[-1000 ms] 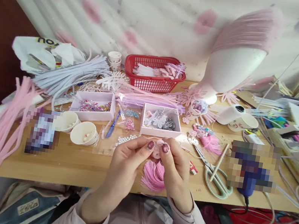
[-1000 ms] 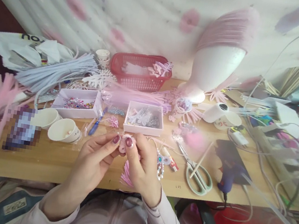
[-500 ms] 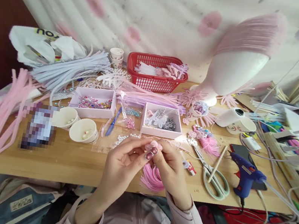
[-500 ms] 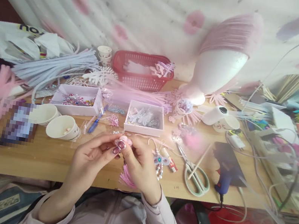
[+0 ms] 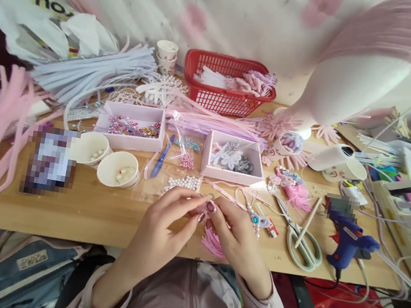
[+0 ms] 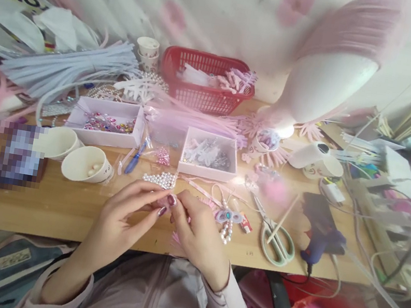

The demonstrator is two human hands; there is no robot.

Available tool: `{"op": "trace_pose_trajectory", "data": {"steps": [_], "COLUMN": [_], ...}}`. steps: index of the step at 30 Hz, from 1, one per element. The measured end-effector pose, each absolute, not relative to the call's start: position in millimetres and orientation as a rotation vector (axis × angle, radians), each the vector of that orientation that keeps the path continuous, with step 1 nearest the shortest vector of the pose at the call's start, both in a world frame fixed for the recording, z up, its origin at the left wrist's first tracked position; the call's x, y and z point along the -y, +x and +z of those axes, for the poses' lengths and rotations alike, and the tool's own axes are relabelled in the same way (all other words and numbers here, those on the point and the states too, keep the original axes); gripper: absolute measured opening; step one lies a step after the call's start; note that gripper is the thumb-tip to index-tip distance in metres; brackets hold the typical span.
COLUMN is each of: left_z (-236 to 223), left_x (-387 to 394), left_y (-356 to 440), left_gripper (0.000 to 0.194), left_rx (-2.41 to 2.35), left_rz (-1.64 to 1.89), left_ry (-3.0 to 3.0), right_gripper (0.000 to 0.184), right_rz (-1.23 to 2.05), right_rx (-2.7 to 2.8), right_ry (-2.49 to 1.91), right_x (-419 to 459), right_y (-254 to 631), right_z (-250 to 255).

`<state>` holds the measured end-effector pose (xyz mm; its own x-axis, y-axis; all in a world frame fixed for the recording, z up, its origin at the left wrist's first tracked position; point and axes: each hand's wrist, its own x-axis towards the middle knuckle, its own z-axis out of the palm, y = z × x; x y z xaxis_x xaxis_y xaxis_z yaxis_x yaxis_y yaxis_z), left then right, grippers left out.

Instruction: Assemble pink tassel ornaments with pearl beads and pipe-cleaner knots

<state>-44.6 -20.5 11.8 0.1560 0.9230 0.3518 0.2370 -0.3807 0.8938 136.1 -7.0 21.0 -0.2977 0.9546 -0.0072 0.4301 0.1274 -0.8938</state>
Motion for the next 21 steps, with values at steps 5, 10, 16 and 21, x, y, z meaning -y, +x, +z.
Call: {"op": "trace_pose_trajectory", "data": {"steps": [5,10,16,21], "left_z": [3.3,-7.0,-10.8,-15.5], "left_x": [17.9,14.8,18.5,22.9], "left_y": [-49.1,-49.7,-62.2,-61.5], "left_gripper": [0.035,0.023,0.021,0.021], "left_rx": [-1.133,-1.052,-1.073,-1.142], "left_rz": [1.088,1.091,1.077,1.016], "left_ry": [1.649,1.282,0.863,0.826], "right_gripper": [0.033,0.044,0.048,0.046], "right_rz": [1.094,0.993,0.88,0.655], "right_rx": [1.907,1.857,1.787,1.715], "right_ry": [-1.341,-1.469,-1.696,-1.911], "right_x": [6.8,5.8,-12.0,-9.2], "right_y": [133.5,136.4,153.5,185.9], "right_z": [17.0,12.9,12.4,31.1]}}
